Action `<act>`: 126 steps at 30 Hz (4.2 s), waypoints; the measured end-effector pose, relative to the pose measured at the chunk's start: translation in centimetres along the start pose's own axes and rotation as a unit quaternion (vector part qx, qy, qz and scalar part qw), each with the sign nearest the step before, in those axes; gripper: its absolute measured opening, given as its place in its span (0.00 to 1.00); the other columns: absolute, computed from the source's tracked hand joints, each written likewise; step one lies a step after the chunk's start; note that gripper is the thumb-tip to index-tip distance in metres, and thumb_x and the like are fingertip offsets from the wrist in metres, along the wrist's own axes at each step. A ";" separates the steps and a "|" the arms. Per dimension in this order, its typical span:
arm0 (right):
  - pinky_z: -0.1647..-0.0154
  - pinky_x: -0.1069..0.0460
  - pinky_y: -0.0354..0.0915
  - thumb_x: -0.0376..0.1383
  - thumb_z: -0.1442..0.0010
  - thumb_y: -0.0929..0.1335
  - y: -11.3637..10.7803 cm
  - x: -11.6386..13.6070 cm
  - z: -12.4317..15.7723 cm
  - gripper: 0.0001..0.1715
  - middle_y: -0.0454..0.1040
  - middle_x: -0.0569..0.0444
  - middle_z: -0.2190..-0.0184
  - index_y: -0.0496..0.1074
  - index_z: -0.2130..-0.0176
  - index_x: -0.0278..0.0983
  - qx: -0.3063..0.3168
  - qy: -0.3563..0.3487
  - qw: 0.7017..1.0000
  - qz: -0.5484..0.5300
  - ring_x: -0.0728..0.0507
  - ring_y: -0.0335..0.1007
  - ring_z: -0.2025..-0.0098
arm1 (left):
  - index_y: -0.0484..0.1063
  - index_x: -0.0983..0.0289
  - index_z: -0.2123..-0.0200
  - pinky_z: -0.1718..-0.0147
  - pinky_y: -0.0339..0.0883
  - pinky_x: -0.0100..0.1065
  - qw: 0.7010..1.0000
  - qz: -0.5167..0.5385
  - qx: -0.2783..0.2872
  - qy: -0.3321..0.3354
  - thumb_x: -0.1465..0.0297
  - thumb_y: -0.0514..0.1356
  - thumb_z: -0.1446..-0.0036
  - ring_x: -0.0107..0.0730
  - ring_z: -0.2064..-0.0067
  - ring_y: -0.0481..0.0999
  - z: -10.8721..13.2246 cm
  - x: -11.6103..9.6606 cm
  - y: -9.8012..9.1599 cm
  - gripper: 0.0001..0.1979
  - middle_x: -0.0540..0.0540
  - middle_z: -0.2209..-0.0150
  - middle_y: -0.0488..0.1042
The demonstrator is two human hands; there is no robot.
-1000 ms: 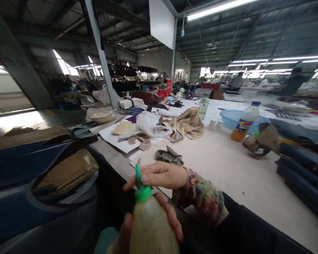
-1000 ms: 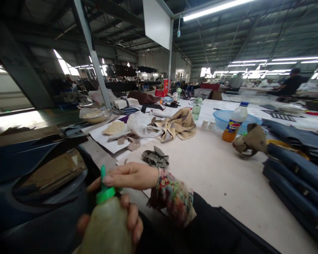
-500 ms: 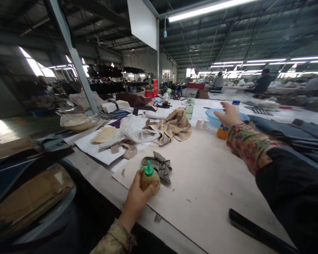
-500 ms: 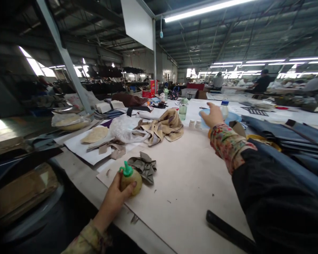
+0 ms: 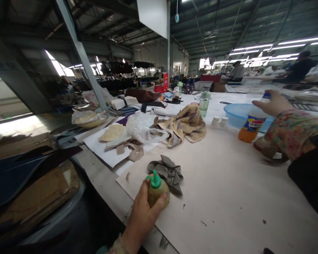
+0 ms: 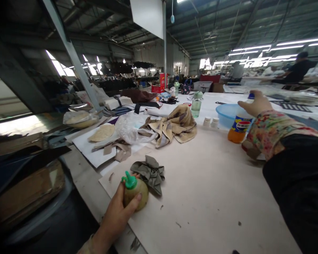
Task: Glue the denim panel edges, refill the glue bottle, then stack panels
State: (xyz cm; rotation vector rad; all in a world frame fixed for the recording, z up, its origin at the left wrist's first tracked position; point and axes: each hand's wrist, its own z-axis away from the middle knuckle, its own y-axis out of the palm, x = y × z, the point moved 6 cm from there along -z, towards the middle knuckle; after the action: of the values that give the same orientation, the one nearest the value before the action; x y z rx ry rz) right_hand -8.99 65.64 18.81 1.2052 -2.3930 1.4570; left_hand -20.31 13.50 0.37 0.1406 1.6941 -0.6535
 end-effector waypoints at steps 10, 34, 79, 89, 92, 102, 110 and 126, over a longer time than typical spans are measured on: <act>0.63 0.47 0.57 0.42 0.45 0.67 -4.8 7.2 5.5 0.30 0.69 0.37 0.56 0.64 0.47 0.26 -0.113 -0.119 0.985 -0.060 0.44 0.66 0.56 | 0.63 0.66 0.50 0.48 0.58 0.42 0.999 -0.026 0.004 0.029 0.60 0.60 0.50 0.44 0.49 0.67 0.0 -1.0 -0.2 0.26 0.61 0.52 0.69; 0.49 0.41 0.61 0.47 0.42 0.64 -9.0 18.5 27.9 0.30 0.65 0.41 0.50 0.61 0.45 0.35 -0.050 -0.321 0.921 -0.214 0.36 0.61 0.48 | 0.62 0.68 0.48 0.46 0.55 0.40 0.992 0.001 -0.011 0.128 0.57 0.61 0.51 0.41 0.47 0.65 1.0 -1.3 -0.4 0.30 0.61 0.51 0.67; 0.72 0.55 0.61 0.51 0.47 0.68 -1.3 21.5 38.1 0.22 0.67 0.54 0.72 0.71 0.65 0.33 0.476 -0.257 0.761 -0.358 0.49 0.61 0.71 | 0.66 0.64 0.59 0.55 0.60 0.36 0.996 -0.001 0.030 0.089 0.62 0.62 0.53 0.37 0.55 0.68 7.0 -3.9 -0.3 0.19 0.55 0.60 0.70; 0.73 0.57 0.60 0.47 0.47 0.69 -2.7 21.8 40.2 0.20 0.67 0.55 0.72 0.68 0.67 0.32 0.653 -0.258 0.575 -0.421 0.51 0.61 0.72 | 0.69 0.69 0.57 0.65 0.63 0.31 0.805 0.483 0.333 -0.090 0.57 0.66 0.60 0.32 0.65 0.71 10.5 -3.8 3.2 0.29 0.58 0.64 0.70; 0.72 0.57 0.59 0.48 0.48 0.70 -3.7 22.4 41.1 0.21 0.67 0.54 0.71 0.70 0.67 0.31 0.673 -0.255 0.502 -0.480 0.51 0.60 0.72 | 0.70 0.68 0.61 0.71 0.65 0.32 0.641 0.627 0.432 -0.102 0.52 0.64 0.60 0.34 0.68 0.72 12.7 -4.9 5.0 0.28 0.58 0.67 0.70; 0.66 0.55 0.63 0.51 0.43 0.65 -0.7 21.3 39.1 0.26 0.70 0.50 0.63 0.71 0.55 0.33 0.608 -0.173 0.618 -0.468 0.49 0.64 0.66 | 0.69 0.65 0.57 0.60 0.62 0.31 0.928 0.310 0.203 -0.041 0.61 0.62 0.51 0.32 0.61 0.69 7.8 -3.9 -0.6 0.20 0.55 0.62 0.71; 0.67 0.55 0.62 0.48 0.47 0.69 -1.8 21.8 39.0 0.22 0.71 0.52 0.68 0.74 0.61 0.32 0.582 -0.211 0.645 -0.448 0.49 0.63 0.68 | 0.69 0.66 0.59 0.64 0.61 0.29 0.950 0.234 0.209 -0.013 0.61 0.62 0.51 0.31 0.64 0.69 7.7 -4.5 -1.2 0.19 0.53 0.66 0.70; 0.67 0.58 0.64 0.43 0.51 0.73 -0.4 21.5 38.9 0.16 0.73 0.55 0.71 0.76 0.63 0.37 0.529 0.082 0.503 -0.679 0.52 0.67 0.70 | 0.68 0.67 0.56 0.62 0.63 0.32 0.825 0.475 0.290 -0.094 0.59 0.65 0.56 0.34 0.62 0.70 8.3 -4.0 1.5 0.25 0.58 0.61 0.71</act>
State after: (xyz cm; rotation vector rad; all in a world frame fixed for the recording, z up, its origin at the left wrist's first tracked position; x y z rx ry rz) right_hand -11.59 22.69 7.78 1.9989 0.3621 1.8299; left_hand -11.52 11.73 2.86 1.2311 0.9778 -0.3611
